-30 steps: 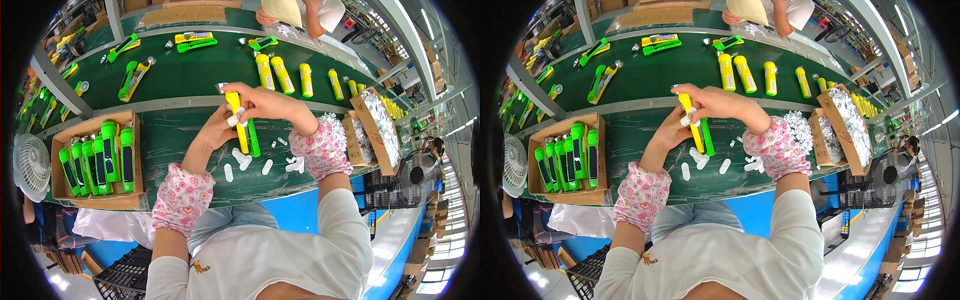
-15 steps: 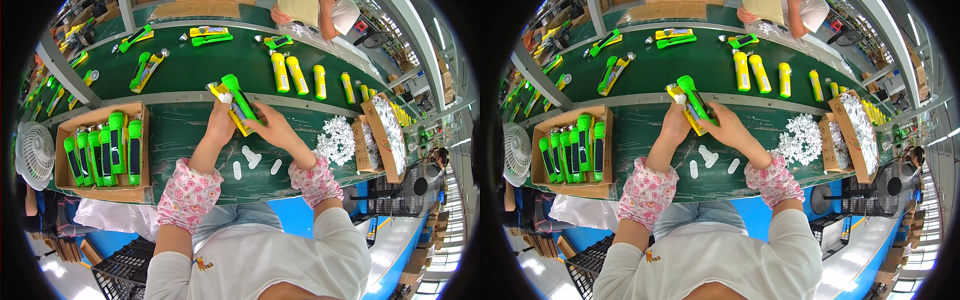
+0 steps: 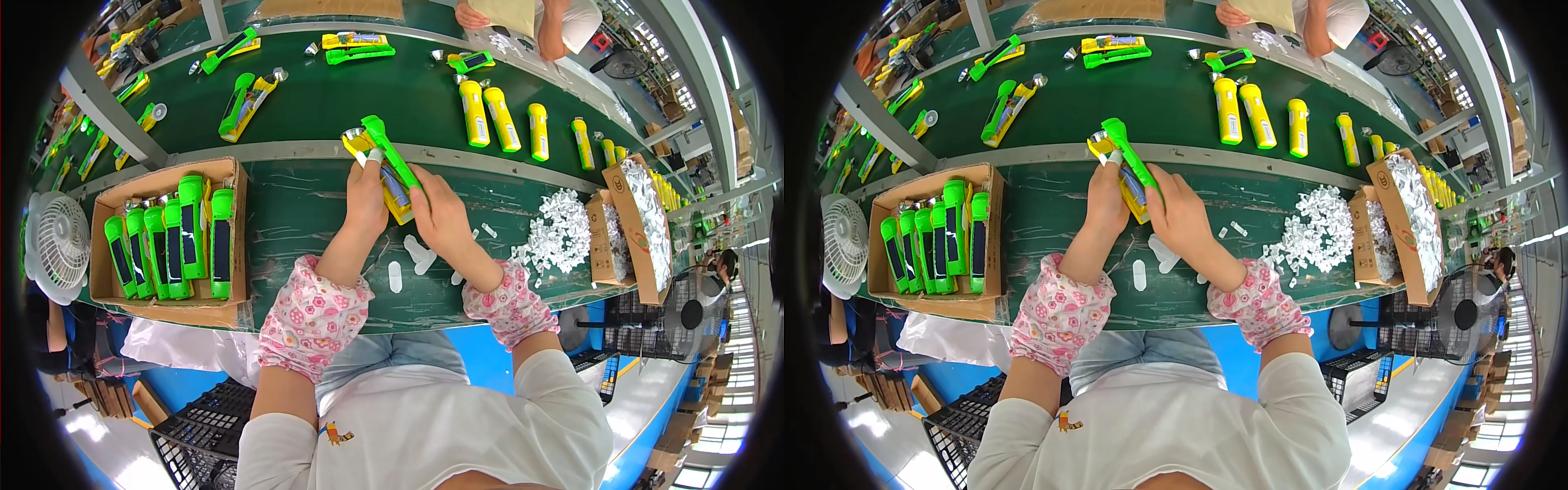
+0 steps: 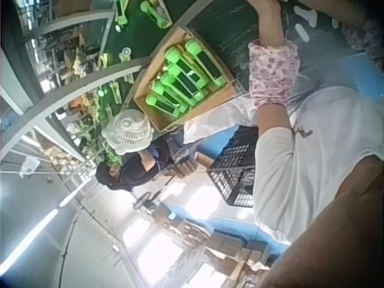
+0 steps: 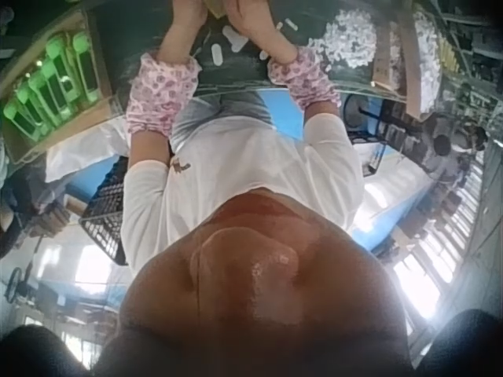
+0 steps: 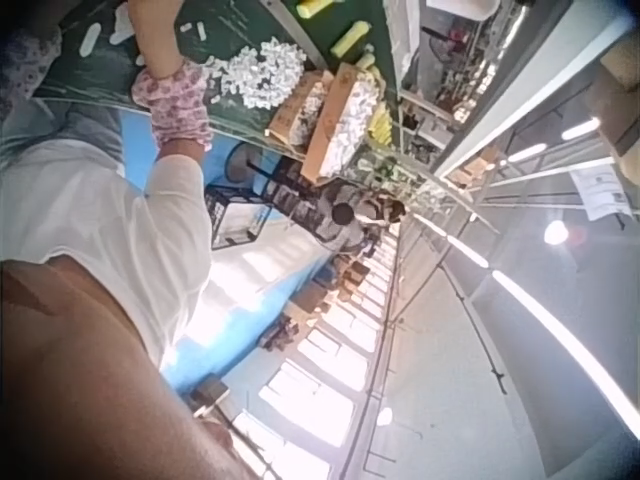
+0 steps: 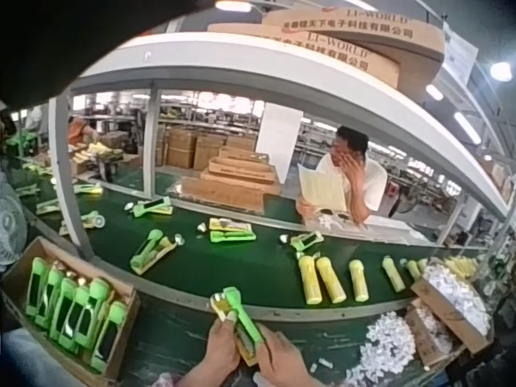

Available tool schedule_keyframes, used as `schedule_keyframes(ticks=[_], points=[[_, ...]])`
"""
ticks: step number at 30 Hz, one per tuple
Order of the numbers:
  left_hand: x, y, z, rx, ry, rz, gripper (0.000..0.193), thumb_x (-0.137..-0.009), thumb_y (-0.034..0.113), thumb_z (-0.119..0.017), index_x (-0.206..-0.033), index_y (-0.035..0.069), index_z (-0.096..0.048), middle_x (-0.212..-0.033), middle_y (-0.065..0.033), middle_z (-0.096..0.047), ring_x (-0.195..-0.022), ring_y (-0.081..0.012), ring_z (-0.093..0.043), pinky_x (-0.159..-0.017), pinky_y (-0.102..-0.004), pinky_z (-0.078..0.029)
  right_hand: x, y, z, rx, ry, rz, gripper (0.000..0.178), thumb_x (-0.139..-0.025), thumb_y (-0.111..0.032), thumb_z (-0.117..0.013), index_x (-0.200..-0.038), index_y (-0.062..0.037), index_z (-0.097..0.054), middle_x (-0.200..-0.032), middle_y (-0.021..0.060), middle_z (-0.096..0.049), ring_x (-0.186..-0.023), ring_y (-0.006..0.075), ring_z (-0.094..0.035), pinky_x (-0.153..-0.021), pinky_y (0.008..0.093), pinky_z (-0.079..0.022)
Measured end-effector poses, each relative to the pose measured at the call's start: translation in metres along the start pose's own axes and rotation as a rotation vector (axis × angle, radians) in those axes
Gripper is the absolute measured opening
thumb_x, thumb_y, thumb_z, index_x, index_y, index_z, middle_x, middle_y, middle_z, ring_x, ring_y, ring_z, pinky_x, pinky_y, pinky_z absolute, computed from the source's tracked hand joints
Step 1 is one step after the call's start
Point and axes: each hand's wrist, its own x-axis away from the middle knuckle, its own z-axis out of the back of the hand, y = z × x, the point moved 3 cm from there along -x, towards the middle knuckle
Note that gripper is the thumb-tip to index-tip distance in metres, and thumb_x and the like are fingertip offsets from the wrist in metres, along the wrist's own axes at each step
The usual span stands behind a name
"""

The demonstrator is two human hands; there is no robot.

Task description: Assembling solar-powered flashlights on a factory conveyor belt by applying protective films and components.

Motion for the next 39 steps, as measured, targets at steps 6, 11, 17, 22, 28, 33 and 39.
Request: schedule_keyframes(ticks=[6,11,17,22,28,33,39], points=[[-0.002,-0.004,0.003,0.079,-0.089,0.024,0.032,-0.1,0.034,-0.04,-0.111,0.006,-0.048,-0.099,-0.0142,-0.06,-0.095,-0.0292,-0.061,-0.089,-0.0432,-0.05,0.005,-0.008,-0.007,0.134,-0.026,-0.052,0.045,-0.091,-0.014,-0.055,-0.134,-0.0062,-0.048,-0.088,0.0182,-0.053,-0.073,0.0331,-0.057,-0.064,0.0407,-0.049],[0.008,0.0,-0.012,0.115,-0.102,0.038,0.032,-0.1,0.036,-0.039,-0.112,0.008,-0.046,-0.096,-0.0153,-0.062,-0.094,-0.0302,-0.062,-0.089,-0.0454,-0.05,-0.001,-0.002,-0.013,0.097,0.009,0.032,0.054,-0.086,-0.01,-0.06,-0.139,-0.011,-0.047,-0.086,0.0167,-0.048,-0.072,0.0297,-0.055,-0.063,0.0394,-0.049],[-0.007,0.029,-0.008,0.031,-0.113,-0.039,0.026,-0.096,0.014,-0.053,-0.117,-0.001,-0.05,-0.108,-0.0155,-0.06,-0.098,-0.0278,-0.062,-0.09,-0.0398,-0.05,0.008,0.002,-0.002,0.183,-0.086,0.147,0.055,-0.089,-0.014,-0.059,-0.142,-0.0155,-0.044,-0.106,0.0188,-0.049,-0.087,0.0344,-0.057,-0.072,0.041,-0.052],[-0.02,0.03,0.016,0.186,-0.379,0.019,0.04,-0.099,0.032,-0.05,-0.123,0.002,-0.049,-0.122,-0.0145,-0.056,-0.114,-0.0273,-0.054,-0.105,-0.0426,-0.04,-0.001,0.008,-0.002,-0.076,0.015,0.292,0.055,-0.084,-0.005,-0.06,-0.137,-0.018,-0.052,-0.118,0.0164,-0.05,-0.105,0.0346,-0.047,-0.092,0.0407,-0.041],[-0.015,0.01,0.012,0.179,-0.321,0.406,0.047,-0.094,0.043,-0.056,-0.113,0.001,-0.047,-0.096,-0.0092,-0.054,-0.087,-0.0221,-0.054,-0.082,-0.0373,-0.047,0.021,0.018,0.069,0.04,-0.023,0.266,0.047,-0.081,-0.022,-0.072,-0.125,-0.0135,-0.06,-0.113,0.0111,-0.053,-0.102,0.0298,-0.052,-0.089,0.0386,-0.044],[-0.024,0.028,0.011,0.432,-0.264,0.366,0.036,-0.092,0.037,-0.059,-0.095,0.004,-0.044,-0.074,-0.0041,-0.044,-0.062,-0.0144,-0.044,-0.059,-0.028,-0.04,0.121,0.111,0.176,0.712,-0.066,-0.355,0.036,-0.079,-0.026,-0.072,-0.112,-0.0111,-0.065,-0.091,0.011,-0.058,-0.09,0.03,-0.059,-0.074,0.0392,-0.05],[-0.017,0.03,0.018,0.502,-0.288,0.32,0.038,-0.089,0.038,-0.061,-0.096,0.004,-0.044,-0.075,-0.005,-0.044,-0.064,-0.0148,-0.043,-0.061,-0.0278,-0.04,0.155,0.076,0.131,0.838,0.219,-0.34,0.057,-0.083,-0.044,-0.067,-0.128,-0.0103,-0.056,-0.111,0.0127,-0.053,-0.099,0.0315,-0.051,-0.086,0.0416,-0.042]])
